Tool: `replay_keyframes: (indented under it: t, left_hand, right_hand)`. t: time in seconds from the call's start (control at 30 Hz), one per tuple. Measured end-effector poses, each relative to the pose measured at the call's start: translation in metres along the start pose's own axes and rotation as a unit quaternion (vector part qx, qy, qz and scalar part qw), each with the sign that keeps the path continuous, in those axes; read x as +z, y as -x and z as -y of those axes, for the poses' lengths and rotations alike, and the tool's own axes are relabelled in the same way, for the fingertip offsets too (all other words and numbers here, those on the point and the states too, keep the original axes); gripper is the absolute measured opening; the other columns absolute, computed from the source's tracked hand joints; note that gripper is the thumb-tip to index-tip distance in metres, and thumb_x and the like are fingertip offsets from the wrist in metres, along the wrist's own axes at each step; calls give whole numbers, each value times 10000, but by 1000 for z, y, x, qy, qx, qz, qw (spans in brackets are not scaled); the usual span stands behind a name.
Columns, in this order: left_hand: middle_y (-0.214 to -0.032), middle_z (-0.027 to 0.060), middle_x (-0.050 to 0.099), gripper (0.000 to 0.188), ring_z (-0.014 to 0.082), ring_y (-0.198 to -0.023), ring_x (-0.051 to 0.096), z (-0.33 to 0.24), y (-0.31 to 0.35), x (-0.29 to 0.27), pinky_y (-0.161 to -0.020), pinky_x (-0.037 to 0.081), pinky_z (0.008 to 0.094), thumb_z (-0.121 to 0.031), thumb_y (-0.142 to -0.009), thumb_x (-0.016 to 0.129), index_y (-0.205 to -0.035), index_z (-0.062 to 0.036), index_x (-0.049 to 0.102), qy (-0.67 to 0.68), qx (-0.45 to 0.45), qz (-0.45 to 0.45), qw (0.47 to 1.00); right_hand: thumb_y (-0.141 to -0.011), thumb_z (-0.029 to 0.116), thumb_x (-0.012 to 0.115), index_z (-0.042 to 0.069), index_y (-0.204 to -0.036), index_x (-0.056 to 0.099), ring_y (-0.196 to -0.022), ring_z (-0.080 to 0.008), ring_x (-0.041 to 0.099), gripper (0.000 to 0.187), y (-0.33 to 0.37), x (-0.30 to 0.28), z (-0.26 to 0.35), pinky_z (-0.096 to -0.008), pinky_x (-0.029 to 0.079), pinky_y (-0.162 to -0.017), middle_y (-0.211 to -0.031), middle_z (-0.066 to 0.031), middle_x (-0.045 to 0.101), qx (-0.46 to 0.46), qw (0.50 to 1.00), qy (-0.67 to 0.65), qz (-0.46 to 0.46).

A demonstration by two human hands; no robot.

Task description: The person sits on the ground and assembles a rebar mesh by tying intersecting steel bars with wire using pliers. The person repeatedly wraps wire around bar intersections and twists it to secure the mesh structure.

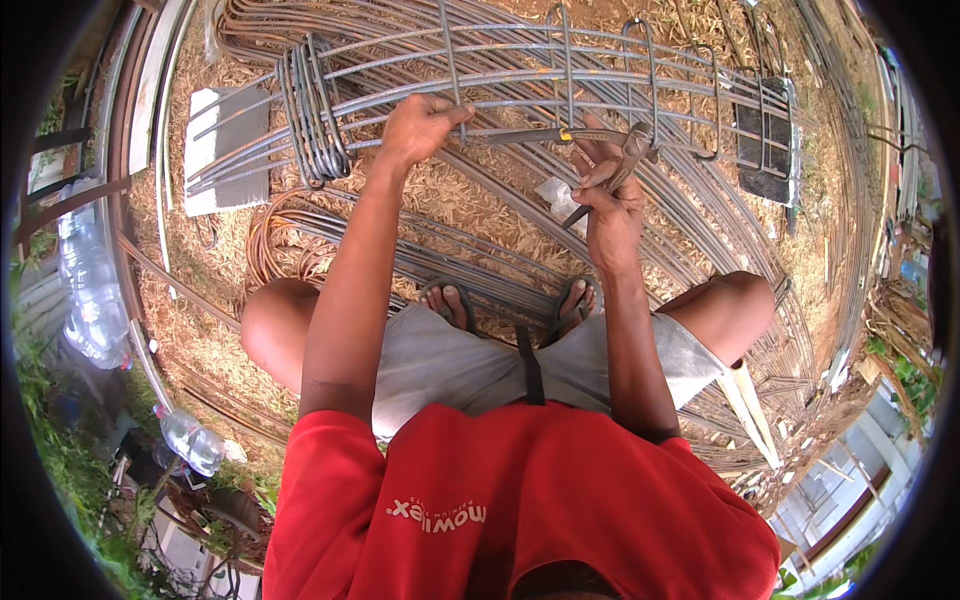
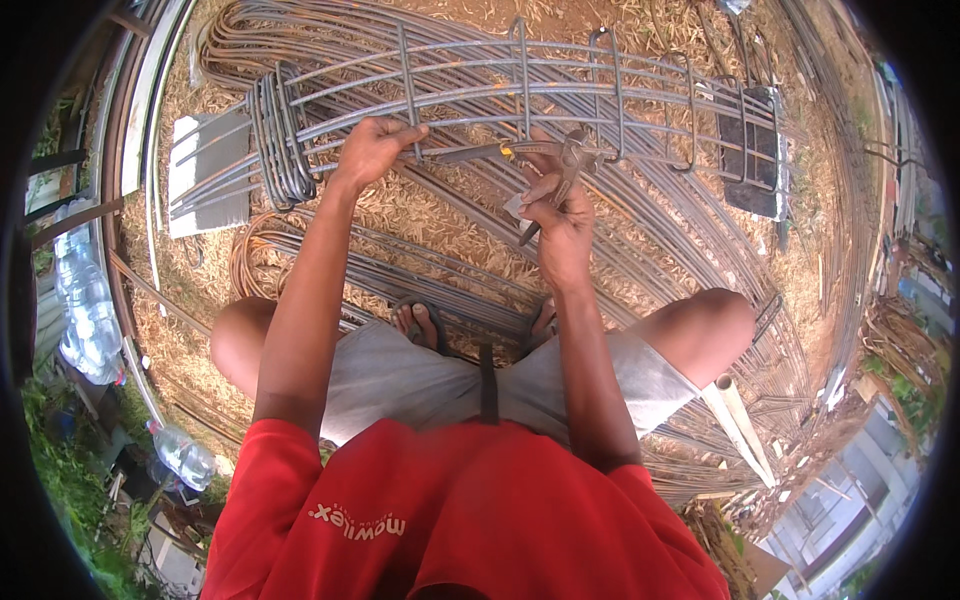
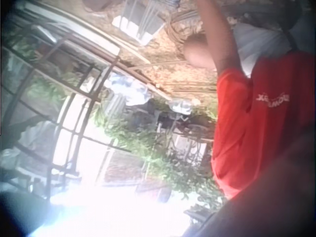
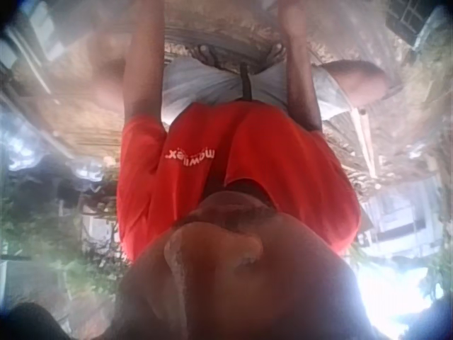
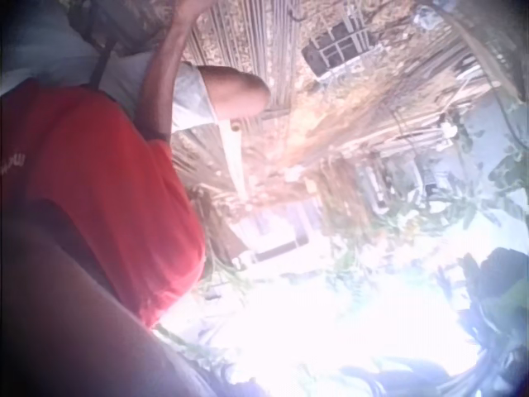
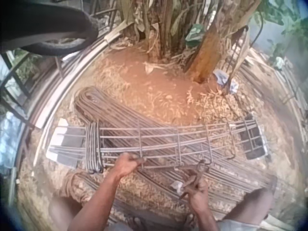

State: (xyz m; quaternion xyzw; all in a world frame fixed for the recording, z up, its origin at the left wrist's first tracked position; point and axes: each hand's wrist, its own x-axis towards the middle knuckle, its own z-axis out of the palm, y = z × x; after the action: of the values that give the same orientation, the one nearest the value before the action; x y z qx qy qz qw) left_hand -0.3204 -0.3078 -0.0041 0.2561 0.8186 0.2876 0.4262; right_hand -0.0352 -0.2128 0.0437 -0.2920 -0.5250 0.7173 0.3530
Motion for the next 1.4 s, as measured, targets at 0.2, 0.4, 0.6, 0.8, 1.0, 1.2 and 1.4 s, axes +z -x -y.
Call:
replay_keyframes:
  t: [0.2, 0.4, 0.6, 0.8, 1.0, 1.2, 1.4]
  left_hand:
    - [-842, 115, 809, 450, 285, -852, 772, 0, 5, -1, -846, 575, 435, -547, -934, 791, -1024, -119, 893, -13, 53, -16, 998]
    - [-892, 174, 813, 471, 361, -901, 772, -4, 9, -4, -885, 575, 471, -544, -925, 775, -1024, -96, 885, -2, 41, -11, 999]
    - [-893, 187, 808, 445, 372, -921, 771, -3, 8, -2, -899, 573, 476, -518, -901, 772, -960, -91, 882, -11, 43, -26, 999]
    - [-890, 187, 806, 447, 377, -920, 768, -2, 5, -1, -918, 569, 487, -514, -902, 763, -925, -81, 870, -5, 39, -27, 999]
    - [-914, 200, 805, 451, 397, -961, 761, -5, 7, 1, -933, 562, 499, -510, -926, 732, -916, -78, 862, -31, 40, -34, 998]
    - [-921, 211, 802, 444, 412, -979, 756, -3, 5, 9, -949, 554, 514, -502, -953, 705, -935, -90, 867, -39, 63, -73, 995]
    - [-934, 216, 805, 464, 408, -1003, 765, -1, 5, 10, -966, 556, 501, -533, -953, 715, -1015, -105, 886, -15, 31, -54, 998]
  right_hand:
    - [-844, -128, 613, 23, -985, 713, -1384, -443, 633, 229, -44, 82, 86, -613, 482, -1214, -1463, -239, 655, -59, 981, -59, 174]
    - [-930, -35, 567, 24, -1128, 744, -1177, -300, 743, 272, -6, 86, 36, -453, 569, -1038, -1260, -197, 753, 209, 918, 274, 196]
    - [-953, 23, 535, 54, -1215, 751, -1111, -344, 709, 341, 19, 51, -30, -443, 517, -1018, -1156, -207, 755, 241, 825, 454, 237]
    - [-972, 28, 499, 27, -1201, 741, -1066, -319, 700, 334, -7, 52, -29, -428, 528, -974, -1114, -193, 751, 240, 825, 455, 235]
    - [-998, 40, 490, -53, -1286, 633, -832, -291, 728, 335, -33, 62, -16, -431, 573, -723, -991, -205, 738, 343, 805, 426, 229]
    - [-1005, 141, 550, -122, -1295, 557, -665, -277, 733, 391, -17, 75, -35, -433, 573, -604, -821, -189, 718, 312, 815, 457, 170]
    - [-975, 221, 719, -38, -1112, 667, -722, -211, 749, 298, 15, 95, -62, -392, 566, -599, -792, -114, 718, 289, 840, 453, 76]
